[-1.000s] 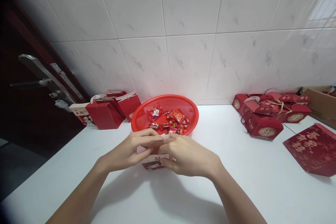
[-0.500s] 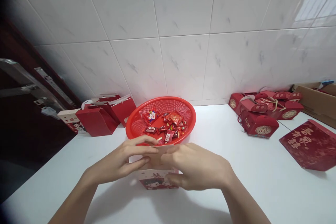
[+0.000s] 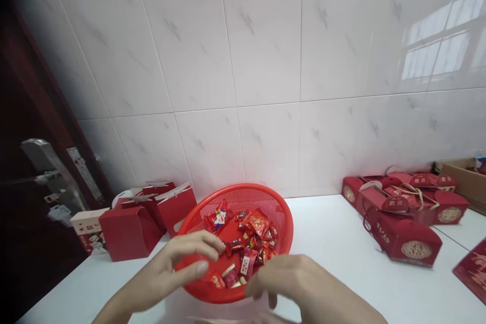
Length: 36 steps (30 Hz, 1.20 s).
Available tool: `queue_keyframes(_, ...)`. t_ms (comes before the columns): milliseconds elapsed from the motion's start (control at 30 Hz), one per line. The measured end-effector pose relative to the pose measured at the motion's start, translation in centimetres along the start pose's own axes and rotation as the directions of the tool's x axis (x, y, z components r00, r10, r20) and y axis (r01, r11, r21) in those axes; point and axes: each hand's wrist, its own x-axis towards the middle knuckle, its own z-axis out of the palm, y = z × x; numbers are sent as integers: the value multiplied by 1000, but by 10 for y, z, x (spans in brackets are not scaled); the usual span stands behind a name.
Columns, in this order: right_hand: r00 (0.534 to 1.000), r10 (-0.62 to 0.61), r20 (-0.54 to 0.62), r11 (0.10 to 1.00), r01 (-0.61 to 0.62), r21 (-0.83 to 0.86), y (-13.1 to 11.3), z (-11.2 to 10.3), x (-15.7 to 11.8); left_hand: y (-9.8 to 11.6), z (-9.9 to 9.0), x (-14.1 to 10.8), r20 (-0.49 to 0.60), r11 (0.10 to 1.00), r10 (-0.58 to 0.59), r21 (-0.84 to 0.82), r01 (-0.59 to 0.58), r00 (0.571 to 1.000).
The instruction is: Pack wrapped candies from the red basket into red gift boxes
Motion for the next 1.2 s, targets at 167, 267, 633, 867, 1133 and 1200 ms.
queue_keyframes(167,982,188,-16,979,-186,83,26,2,19,-31,-16,41,198,974,-106,219,61,975)
queue_keyframes(267,977,199,-74,975,-190,111,45,16,31,-46,-9,70,326,917,-190,395,49,926)
queue_keyframes(633,953,266,-146,943,-226,243,85,66,48,-79,70,111,551,780,-209,592,-202,808)
queue_keyframes(867,884,440,-157,889,-404,215,97,73,52,-78,57,114,431,650,-328,749,-130,841)
queue_keyframes(1133,837,517,-180,839,-454,300,100,77,55,-94,12,133,318,655,-437,754,55,841)
queue_keyframes(1200,827,531,-185,824,-452,342,102,77,55,-101,7,136,314,694,-436,714,93,843)
